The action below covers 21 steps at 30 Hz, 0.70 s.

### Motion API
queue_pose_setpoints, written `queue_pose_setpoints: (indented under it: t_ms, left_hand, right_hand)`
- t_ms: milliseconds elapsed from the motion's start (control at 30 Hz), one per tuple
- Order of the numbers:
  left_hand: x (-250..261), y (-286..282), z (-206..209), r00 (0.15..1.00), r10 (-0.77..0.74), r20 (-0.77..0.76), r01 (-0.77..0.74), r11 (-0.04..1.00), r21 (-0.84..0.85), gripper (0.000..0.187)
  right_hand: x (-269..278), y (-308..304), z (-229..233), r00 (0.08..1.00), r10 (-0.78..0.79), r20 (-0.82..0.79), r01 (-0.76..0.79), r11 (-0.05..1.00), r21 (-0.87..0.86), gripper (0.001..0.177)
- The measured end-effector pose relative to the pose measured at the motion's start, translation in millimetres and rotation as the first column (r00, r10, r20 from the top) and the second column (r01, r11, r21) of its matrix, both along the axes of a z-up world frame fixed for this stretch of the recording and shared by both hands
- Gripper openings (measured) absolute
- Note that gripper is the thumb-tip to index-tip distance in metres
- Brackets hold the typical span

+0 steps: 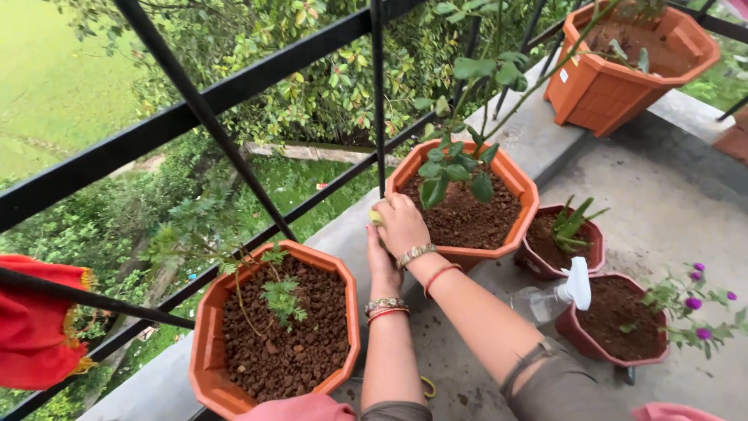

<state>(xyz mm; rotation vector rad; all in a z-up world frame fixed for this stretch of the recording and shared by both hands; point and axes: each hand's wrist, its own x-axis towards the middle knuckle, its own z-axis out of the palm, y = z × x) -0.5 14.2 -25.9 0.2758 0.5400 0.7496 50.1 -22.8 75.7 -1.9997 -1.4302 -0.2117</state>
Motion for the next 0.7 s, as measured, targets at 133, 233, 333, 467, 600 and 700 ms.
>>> queue_pose_setpoints:
  t_ms: [133, 233, 333, 467, 600, 700]
  left_hand:
    - [3.3, 4.5, -8.5, 0.994, -0.023, 0.102, 0.019, 0.999, 0.038, 0.067]
    - [6.7, 4.1, -2.8, 0.997, -0.048, 0.053, 0.034, 0.971, 0.235, 0.068]
    - [10.6, -5.7, 19.4, 0.996, -0.018, -0.091, 0.044, 0.955, 0.294, 0.06]
    - [22.6, -13.5, 15.1, 0.967, -0.037, -0.25, 0.107, 0.956, 0.273, 0.054]
    - [39.9, -20.2, -4.9, 0.917, 0.212, -0.339, 0.08, 0.734, 0.674, 0.072]
    - [38.5, -28.8, 4.8, 0.811, 0.353, -0.468, 0.185, 0.604, 0.775, 0.09]
  right_hand:
    - [-7.2, -40.3, 3.9, 0.997, 0.079, 0.015, -0.08, 0.997, 0.023, 0.035]
    - [-2.3, -73.7, -14.4, 0.977, 0.142, 0.157, -0.148, 0.989, 0.025, 0.037]
    - [9.8, -112.1, -14.6, 0.912, 0.232, 0.337, -0.245, 0.969, -0.004, 0.035]
    - [28.0, -152.1, -8.1, 0.841, 0.292, 0.455, -0.312, 0.95, -0.032, 0.033]
    - [51.2, -182.6, -10.4, 0.828, 0.31, 0.466, -0.334, 0.942, -0.032, 0.034]
    - [65.6, -197.8, -5.6, 0.856, 0.3, 0.421, -0.328, 0.945, -0.006, 0.031]
